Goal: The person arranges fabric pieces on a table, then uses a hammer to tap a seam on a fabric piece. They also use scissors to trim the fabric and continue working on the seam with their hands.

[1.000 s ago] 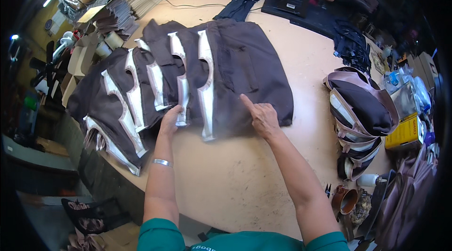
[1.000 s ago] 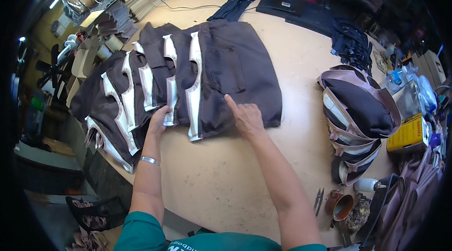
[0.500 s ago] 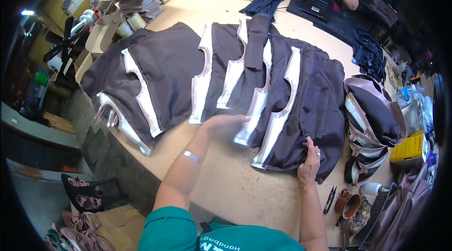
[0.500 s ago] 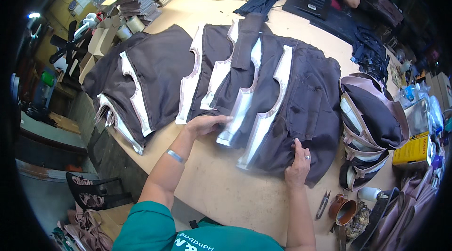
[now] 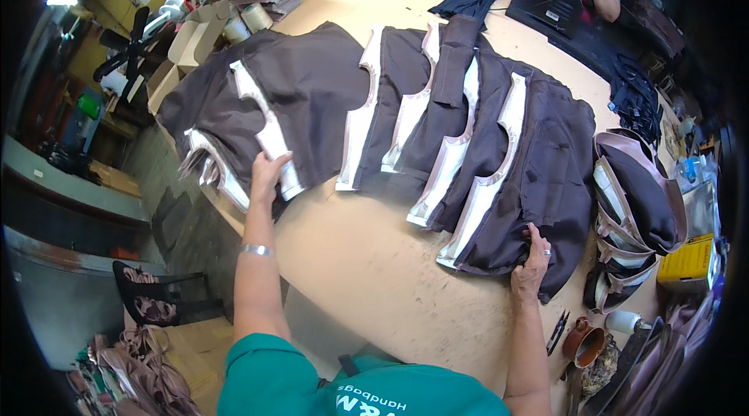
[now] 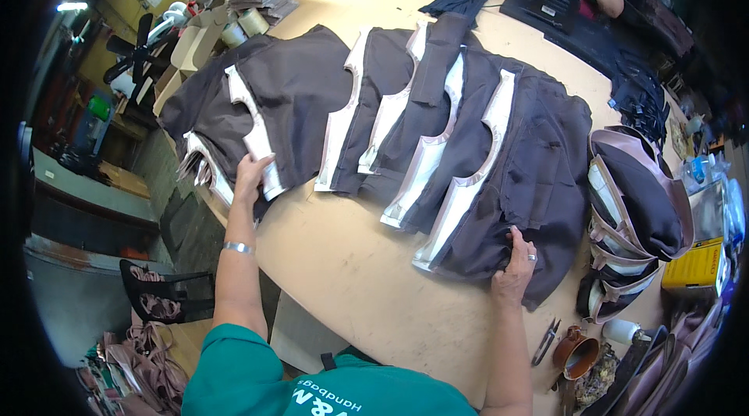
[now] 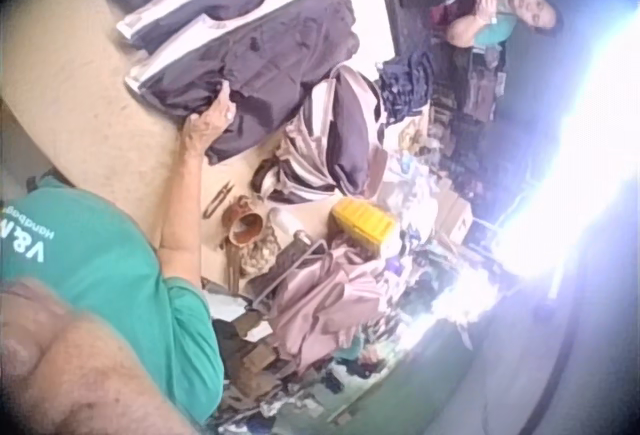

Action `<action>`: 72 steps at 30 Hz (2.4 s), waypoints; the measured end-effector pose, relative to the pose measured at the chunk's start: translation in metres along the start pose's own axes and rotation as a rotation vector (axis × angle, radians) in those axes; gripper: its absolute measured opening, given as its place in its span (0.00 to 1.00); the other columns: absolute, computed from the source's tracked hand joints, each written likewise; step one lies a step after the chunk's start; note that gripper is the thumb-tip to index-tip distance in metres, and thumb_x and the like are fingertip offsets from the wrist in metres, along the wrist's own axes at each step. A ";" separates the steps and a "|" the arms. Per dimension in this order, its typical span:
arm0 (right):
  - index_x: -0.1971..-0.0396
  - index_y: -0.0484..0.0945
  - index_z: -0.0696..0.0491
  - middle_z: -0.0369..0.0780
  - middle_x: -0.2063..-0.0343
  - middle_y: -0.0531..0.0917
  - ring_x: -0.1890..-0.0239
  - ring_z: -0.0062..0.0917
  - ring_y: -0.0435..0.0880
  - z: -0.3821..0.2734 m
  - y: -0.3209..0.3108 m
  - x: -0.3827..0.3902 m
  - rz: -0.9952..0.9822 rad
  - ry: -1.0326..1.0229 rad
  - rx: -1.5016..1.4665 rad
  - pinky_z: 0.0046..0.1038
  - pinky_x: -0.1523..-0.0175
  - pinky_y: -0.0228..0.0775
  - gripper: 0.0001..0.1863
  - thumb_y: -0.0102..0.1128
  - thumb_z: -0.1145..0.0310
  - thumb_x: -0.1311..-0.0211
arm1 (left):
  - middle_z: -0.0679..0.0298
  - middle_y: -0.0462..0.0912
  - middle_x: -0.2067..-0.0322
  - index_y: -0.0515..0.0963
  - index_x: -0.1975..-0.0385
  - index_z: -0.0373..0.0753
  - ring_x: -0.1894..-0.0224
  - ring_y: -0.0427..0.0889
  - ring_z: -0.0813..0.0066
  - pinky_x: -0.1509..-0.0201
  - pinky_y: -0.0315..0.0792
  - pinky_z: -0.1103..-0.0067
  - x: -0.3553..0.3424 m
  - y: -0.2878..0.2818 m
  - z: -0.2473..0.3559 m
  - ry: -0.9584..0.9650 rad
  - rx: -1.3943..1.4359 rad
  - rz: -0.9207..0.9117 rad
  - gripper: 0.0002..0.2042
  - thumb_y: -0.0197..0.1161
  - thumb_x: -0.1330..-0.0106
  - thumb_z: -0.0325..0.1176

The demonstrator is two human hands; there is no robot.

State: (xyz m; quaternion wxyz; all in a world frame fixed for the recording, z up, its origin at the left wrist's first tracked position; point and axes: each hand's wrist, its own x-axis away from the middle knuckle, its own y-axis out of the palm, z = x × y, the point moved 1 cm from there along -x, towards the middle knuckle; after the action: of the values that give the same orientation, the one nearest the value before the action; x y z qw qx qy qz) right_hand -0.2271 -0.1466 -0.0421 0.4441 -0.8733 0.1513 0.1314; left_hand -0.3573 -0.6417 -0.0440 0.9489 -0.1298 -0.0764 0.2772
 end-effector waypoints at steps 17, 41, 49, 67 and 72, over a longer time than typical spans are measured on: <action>0.54 0.68 0.57 0.44 0.65 0.75 0.57 0.39 0.70 0.004 0.000 0.002 -0.003 0.005 -0.033 0.35 0.43 0.54 0.35 0.37 0.87 0.74 | 0.53 0.60 0.45 0.65 0.51 0.33 0.42 0.58 0.60 0.40 0.54 0.72 0.051 -0.061 -0.037 0.143 -0.335 0.477 0.28 0.64 0.52 0.36; 0.56 0.69 0.58 0.45 0.66 0.75 0.58 0.39 0.69 0.002 -0.001 0.001 0.009 0.015 -0.078 0.32 0.46 0.56 0.33 0.37 0.86 0.74 | 0.64 0.76 0.73 0.68 0.63 0.33 0.72 0.75 0.72 0.65 0.69 0.80 0.101 -0.042 -0.028 -0.115 0.379 0.207 0.16 0.62 0.47 0.34; 0.56 0.69 0.58 0.45 0.66 0.74 0.59 0.38 0.69 0.002 0.000 0.002 0.028 0.005 -0.093 0.30 0.48 0.58 0.34 0.35 0.87 0.73 | 0.48 0.64 0.51 0.60 0.48 0.31 0.50 0.66 0.58 0.46 0.60 0.72 0.063 -0.054 -0.048 0.228 -0.401 0.431 0.34 0.66 0.56 0.35; 0.57 0.69 0.58 0.45 0.66 0.75 0.59 0.39 0.69 0.008 0.000 0.002 0.025 0.022 -0.088 0.31 0.46 0.56 0.32 0.36 0.85 0.73 | 0.63 0.69 0.52 0.58 0.46 0.32 0.53 0.71 0.74 0.47 0.62 0.79 0.073 -0.031 0.035 0.001 0.794 -0.345 0.26 0.56 0.43 0.36; 0.57 0.70 0.58 0.45 0.66 0.75 0.59 0.38 0.70 0.009 0.001 0.002 0.017 0.000 -0.066 0.31 0.46 0.56 0.32 0.37 0.85 0.73 | 0.64 0.74 0.60 0.66 0.54 0.31 0.60 0.73 0.77 0.55 0.66 0.80 0.091 -0.024 -0.012 0.016 0.028 -0.145 0.19 0.58 0.46 0.29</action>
State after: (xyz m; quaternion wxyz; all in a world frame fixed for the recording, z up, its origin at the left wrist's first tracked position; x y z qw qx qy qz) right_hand -0.2271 -0.1401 -0.0490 0.4140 -0.8861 0.1545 0.1399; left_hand -0.2669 -0.6140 -0.0425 0.9689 -0.1127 -0.0741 0.2076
